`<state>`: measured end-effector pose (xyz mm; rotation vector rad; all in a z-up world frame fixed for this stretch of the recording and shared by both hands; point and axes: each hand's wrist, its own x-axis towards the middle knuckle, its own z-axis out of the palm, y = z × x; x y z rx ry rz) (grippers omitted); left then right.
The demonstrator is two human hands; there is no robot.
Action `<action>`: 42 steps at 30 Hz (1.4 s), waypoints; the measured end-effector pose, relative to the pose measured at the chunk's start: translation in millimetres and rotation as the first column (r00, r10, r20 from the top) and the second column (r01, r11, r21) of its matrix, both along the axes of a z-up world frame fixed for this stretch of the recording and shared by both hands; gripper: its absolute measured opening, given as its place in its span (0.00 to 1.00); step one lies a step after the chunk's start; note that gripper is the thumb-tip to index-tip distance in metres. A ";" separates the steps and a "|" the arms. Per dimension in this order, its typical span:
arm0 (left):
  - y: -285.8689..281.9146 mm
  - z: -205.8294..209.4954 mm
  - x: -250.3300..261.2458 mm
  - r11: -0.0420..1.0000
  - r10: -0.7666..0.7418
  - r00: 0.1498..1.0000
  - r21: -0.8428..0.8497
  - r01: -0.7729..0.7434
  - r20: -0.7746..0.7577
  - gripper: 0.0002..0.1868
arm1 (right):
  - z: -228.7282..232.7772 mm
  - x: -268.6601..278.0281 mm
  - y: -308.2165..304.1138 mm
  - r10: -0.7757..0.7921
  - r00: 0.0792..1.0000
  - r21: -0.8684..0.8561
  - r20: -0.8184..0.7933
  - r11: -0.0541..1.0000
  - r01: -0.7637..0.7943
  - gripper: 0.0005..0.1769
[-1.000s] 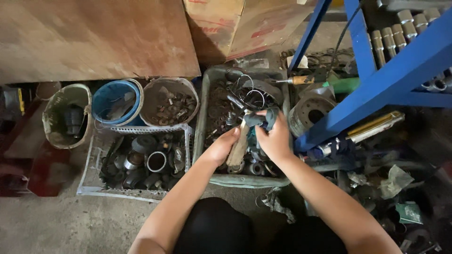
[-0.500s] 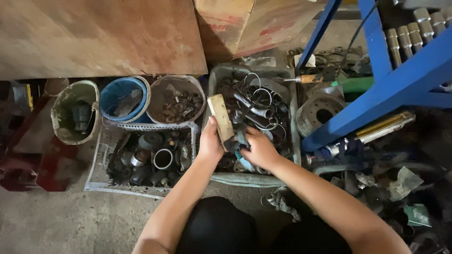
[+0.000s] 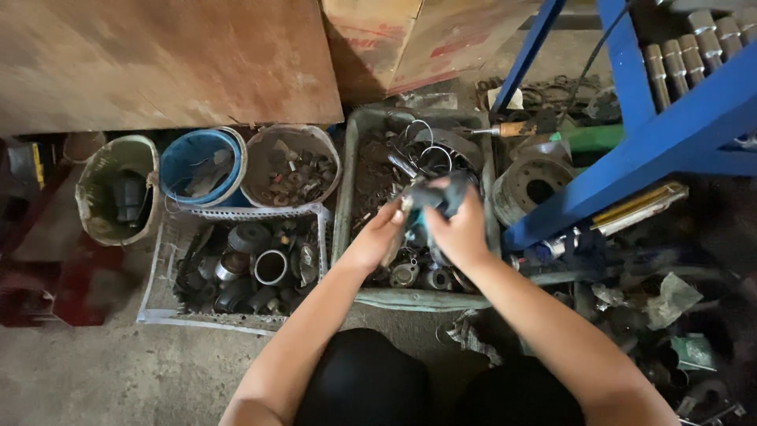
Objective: The person sits on the floor and wipes various metal parts with a cloth. They pick up items from a plastic bin, wipe them, and place them back into the bin. The person handles a rectangular metal piece and several small cylindrical parts.
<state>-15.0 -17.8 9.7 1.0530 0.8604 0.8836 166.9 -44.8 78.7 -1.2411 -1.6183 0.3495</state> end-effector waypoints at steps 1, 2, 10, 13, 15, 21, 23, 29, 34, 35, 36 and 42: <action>-1.5 0.9 0.5 1.000 -0.001 1.000 -0.002 0.001 0.000 0.32 | 9.8 0.3 -2.2 -0.001 1.000 -0.002 0.000 1.000 0.001 0.14; -2.1 2.1 1.6 0.992 -0.017 0.994 0.120 0.031 -0.111 0.32 | 19.8 1.2 -4.0 -0.046 0.998 0.055 -0.050 0.997 0.049 0.16; 2.2 -2.8 9.7 0.905 -0.024 0.978 0.411 0.108 -0.205 0.29 | 42.8 7.7 -16.6 0.129 0.955 0.137 0.268 0.976 -0.171 0.22; -1.4 10.7 10.3 0.892 0.005 0.960 0.435 0.123 -0.281 0.26 | 38.6 14.2 -10.5 0.087 0.941 0.096 0.327 0.988 -0.125 0.21; -6.3 26.8 11.9 0.902 -0.002 0.916 0.394 0.175 -0.402 0.27 | 23.2 22.0 0.7 0.012 0.962 0.028 0.273 0.999 -0.020 0.17; -3.4 3.9 15.7 0.890 -0.039 0.910 0.400 0.220 -0.413 0.35 | 6.1 45.6 8.7 -0.169 0.986 0.065 0.001 0.984 0.168 0.14; 0.4 1.0 16.3 0.877 0.003 0.915 0.441 0.191 -0.403 0.35 | 8.5 46.4 1.3 -0.133 0.991 0.087 0.015 0.988 0.131 0.15; -2.0 1.6 23.6 0.873 0.000 0.955 0.466 0.145 -0.297 0.33 | 25.7 38.1 -11.5 0.147 0.939 0.144 0.311 0.969 -0.200 0.21; -2.3 4.3 26.4 0.887 -0.043 0.944 0.422 0.187 -0.329 0.34 | 17.5 47.8 -6.9 0.063 0.939 0.114 0.338 0.988 -0.107 0.19; -4.3 6.7 27.6 0.876 -0.044 0.928 0.433 0.214 -0.371 0.35 | 15.0 51.5 -4.3 0.018 0.975 0.135 0.220 0.990 -0.049 0.17; -5.5 9.4 28.6 0.863 -0.045 0.909 0.443 0.244 -0.414 0.37 | 12.6 55.1 -1.4 -0.028 0.995 0.150 0.096 0.989 0.014 0.15; -5.3 3.6 34.8 0.913 -0.106 0.927 0.334 0.234 -0.359 0.39 | 7.7 65.4 -8.0 0.014 0.963 0.032 0.271 0.999 -0.023 0.21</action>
